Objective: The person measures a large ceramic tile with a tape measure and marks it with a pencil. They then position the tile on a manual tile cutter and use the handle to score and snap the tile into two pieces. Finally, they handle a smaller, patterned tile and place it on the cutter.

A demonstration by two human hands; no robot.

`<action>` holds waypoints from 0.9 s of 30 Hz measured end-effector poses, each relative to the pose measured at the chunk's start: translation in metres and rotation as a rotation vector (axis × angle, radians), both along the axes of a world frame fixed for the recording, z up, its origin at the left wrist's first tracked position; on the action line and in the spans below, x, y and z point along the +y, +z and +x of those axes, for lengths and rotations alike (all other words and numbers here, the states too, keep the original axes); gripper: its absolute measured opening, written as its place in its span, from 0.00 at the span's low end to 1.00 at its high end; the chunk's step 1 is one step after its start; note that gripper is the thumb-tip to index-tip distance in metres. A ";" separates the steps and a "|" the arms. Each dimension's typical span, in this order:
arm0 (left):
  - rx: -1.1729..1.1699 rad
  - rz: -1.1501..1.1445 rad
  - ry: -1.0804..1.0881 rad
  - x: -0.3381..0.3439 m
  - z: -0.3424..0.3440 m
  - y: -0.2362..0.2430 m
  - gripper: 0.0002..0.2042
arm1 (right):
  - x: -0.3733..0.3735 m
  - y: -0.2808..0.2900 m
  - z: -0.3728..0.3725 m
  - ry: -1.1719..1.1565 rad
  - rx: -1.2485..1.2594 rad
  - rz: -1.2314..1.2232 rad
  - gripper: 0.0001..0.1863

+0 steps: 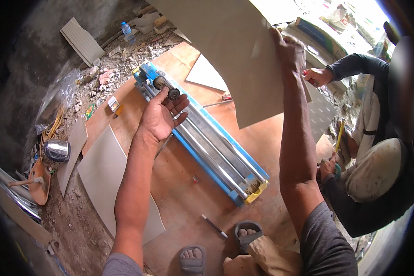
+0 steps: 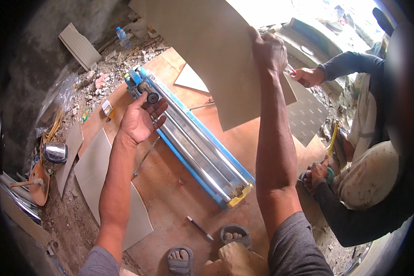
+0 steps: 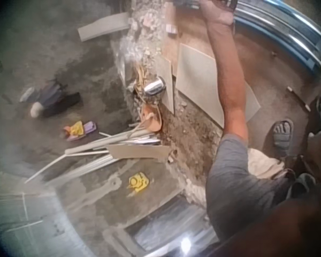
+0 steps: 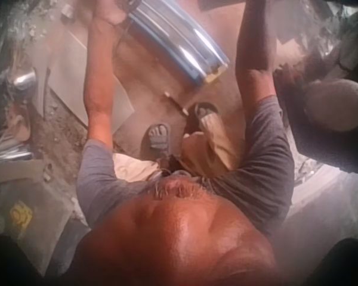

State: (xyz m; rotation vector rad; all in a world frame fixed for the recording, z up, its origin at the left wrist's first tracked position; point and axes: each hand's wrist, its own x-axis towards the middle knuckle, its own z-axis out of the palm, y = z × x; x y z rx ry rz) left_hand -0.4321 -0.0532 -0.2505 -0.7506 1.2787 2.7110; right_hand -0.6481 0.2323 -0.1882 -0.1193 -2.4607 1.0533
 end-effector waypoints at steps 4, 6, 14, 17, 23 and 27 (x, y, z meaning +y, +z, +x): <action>0.088 -0.945 0.298 -0.011 0.016 0.004 0.30 | -0.016 0.072 0.036 0.042 0.144 0.126 0.34; 0.458 -1.806 0.585 -0.015 0.039 0.040 0.41 | -0.032 0.110 0.067 0.059 0.173 0.158 0.29; 0.695 -2.924 0.607 -0.016 0.141 0.249 0.30 | -0.099 0.206 0.177 0.441 0.950 0.300 0.18; 0.353 -3.060 0.290 -0.047 0.224 0.281 0.26 | -0.161 0.216 0.233 0.734 1.090 0.382 0.18; -0.272 -2.534 0.160 -0.059 0.353 0.287 0.21 | -0.256 0.216 0.353 1.232 1.294 0.405 0.17; -0.196 -1.723 0.579 -0.072 0.393 0.234 0.33 | -0.302 0.223 0.415 1.432 1.396 0.486 0.17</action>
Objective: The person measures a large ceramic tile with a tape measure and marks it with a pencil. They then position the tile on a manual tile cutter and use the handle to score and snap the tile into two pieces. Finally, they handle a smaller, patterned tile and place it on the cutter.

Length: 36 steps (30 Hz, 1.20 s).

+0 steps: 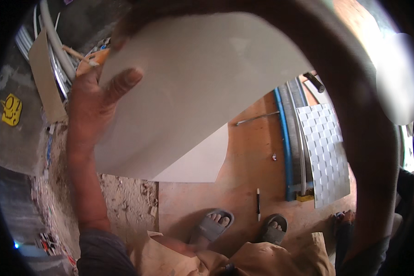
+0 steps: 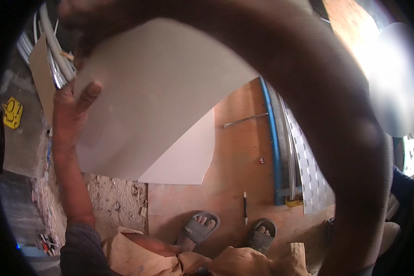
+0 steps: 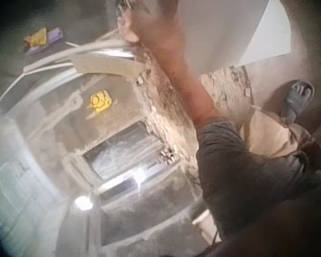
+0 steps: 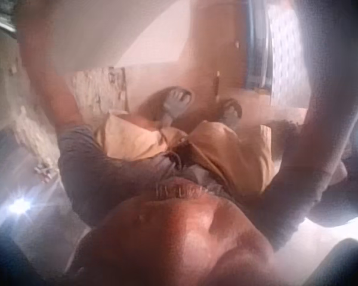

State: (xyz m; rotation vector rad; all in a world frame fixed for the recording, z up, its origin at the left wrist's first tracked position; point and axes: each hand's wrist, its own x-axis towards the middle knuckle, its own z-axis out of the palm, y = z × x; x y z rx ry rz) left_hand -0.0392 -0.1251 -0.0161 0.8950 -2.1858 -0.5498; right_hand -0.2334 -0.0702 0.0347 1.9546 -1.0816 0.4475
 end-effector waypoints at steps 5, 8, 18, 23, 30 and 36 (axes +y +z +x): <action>-0.165 0.356 0.339 -0.019 0.108 -0.083 0.34 | -0.033 -0.020 0.041 0.023 -0.138 0.213 0.17; -0.195 0.490 0.516 -0.037 0.128 -0.134 0.37 | -0.008 -0.038 0.013 -0.070 -0.300 0.368 0.20; -0.130 0.881 0.666 -0.091 0.173 -0.288 0.55 | 0.175 -0.170 -0.093 -0.358 -1.004 1.000 0.20; -0.186 0.995 0.713 -0.110 0.142 -0.316 0.60 | 0.257 -0.229 -0.136 -0.659 -1.502 1.028 0.14; -0.234 1.047 0.766 -0.156 0.148 -0.379 0.62 | 0.341 -0.342 -0.211 -0.824 -1.648 0.923 0.08; -0.058 1.143 0.749 -0.158 0.124 -0.419 0.62 | 0.385 -0.394 -0.254 -1.061 -1.413 0.526 0.12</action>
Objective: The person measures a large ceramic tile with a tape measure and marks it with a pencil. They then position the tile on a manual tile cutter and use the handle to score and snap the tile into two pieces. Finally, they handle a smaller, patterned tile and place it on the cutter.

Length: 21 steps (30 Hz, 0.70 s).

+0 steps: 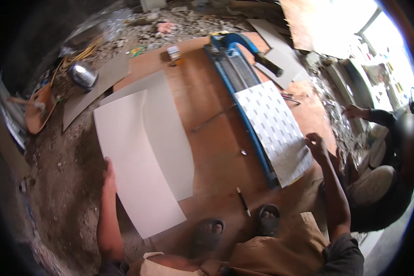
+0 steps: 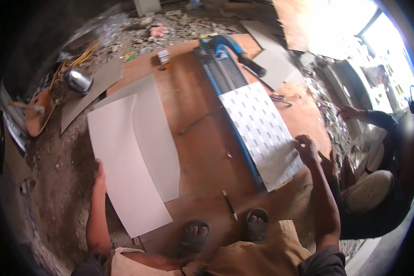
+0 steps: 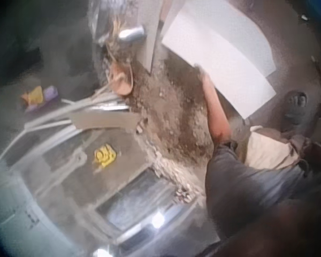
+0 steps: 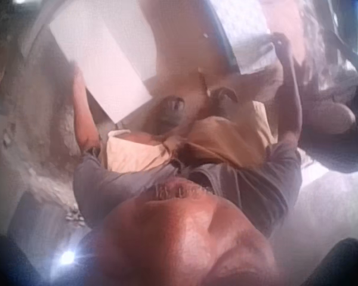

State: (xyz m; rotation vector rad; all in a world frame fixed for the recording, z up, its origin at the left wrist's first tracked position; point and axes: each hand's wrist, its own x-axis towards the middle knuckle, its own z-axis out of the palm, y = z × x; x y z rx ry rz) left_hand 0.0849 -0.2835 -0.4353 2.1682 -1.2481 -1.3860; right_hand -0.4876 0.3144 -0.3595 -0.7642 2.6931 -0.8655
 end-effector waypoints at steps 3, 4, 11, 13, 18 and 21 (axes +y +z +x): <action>0.027 -0.004 0.037 -0.005 0.015 -0.013 0.61 | -0.023 0.010 0.014 -0.167 0.072 0.143 0.18; 0.029 0.007 0.029 -0.004 0.002 -0.013 0.61 | -0.011 0.001 0.006 -0.207 0.062 0.150 0.20; 0.007 0.019 -0.372 -0.011 0.014 -0.020 0.49 | 0.006 -0.043 -0.025 -0.197 -0.281 0.078 0.17; -0.316 0.027 -0.401 -0.022 0.034 -0.010 0.52 | -0.003 -0.064 -0.024 -0.185 -0.411 -0.021 0.15; -0.397 0.280 -0.509 -0.013 -0.005 0.039 0.55 | -0.016 -0.045 -0.019 -0.136 -0.346 0.045 0.18; -0.360 0.156 -0.465 -0.013 -0.012 0.008 0.56 | -0.012 -0.031 -0.017 -0.228 -0.289 0.183 0.21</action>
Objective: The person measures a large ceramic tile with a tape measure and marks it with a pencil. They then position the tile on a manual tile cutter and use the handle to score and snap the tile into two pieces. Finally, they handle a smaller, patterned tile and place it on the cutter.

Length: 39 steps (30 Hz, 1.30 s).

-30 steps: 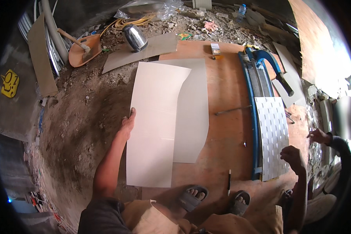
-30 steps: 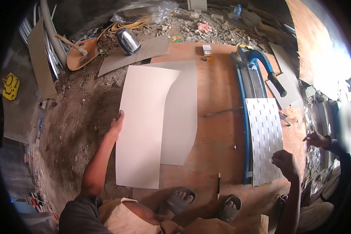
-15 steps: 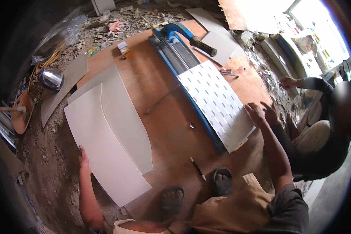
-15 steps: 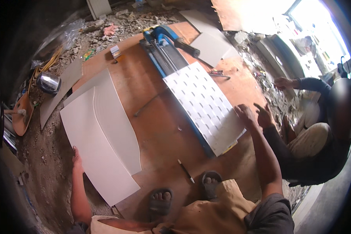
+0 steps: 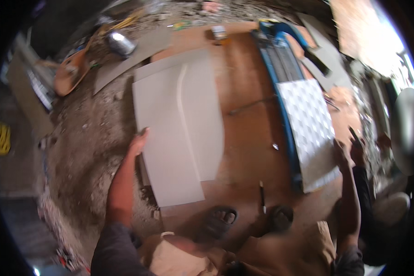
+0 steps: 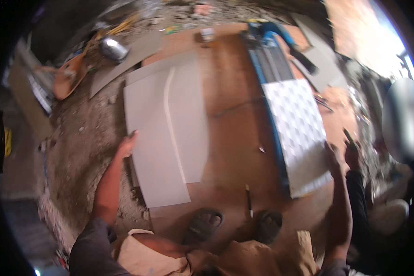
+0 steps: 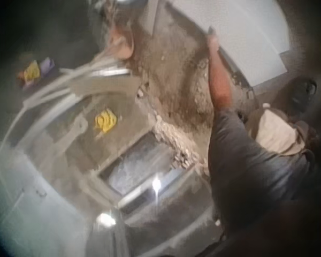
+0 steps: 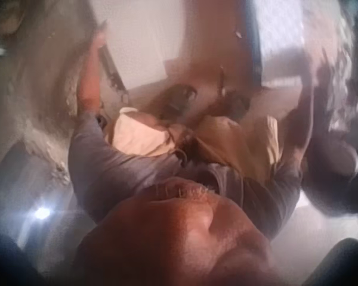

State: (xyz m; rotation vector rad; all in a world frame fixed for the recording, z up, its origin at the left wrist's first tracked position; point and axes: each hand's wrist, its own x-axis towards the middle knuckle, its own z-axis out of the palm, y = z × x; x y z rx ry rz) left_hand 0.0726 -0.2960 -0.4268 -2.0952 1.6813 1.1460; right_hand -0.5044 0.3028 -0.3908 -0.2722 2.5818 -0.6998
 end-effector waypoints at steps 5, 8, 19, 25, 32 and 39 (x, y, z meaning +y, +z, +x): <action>-0.129 0.030 -0.014 0.009 0.008 -0.002 0.50 | -0.046 0.052 0.046 -0.032 0.075 -0.047 0.26; -0.174 0.070 -0.039 -0.011 0.021 -0.013 0.49 | -0.040 0.010 0.024 -0.077 0.074 -0.166 0.28; -0.076 -0.026 -0.073 -0.029 0.003 -0.020 0.38 | 0.004 -0.010 0.033 0.290 0.406 -0.139 0.25; -0.054 0.018 0.015 -0.042 0.042 -0.028 0.39 | -0.054 0.060 0.070 -0.077 -0.120 -0.275 0.28; -0.125 0.026 0.012 -0.032 0.029 -0.011 0.33 | -0.055 0.072 0.078 -0.137 -0.263 -0.317 0.26; 0.091 -0.199 -0.417 -0.013 -0.012 0.009 0.22 | -0.087 0.086 0.107 -0.106 -0.256 -0.449 0.23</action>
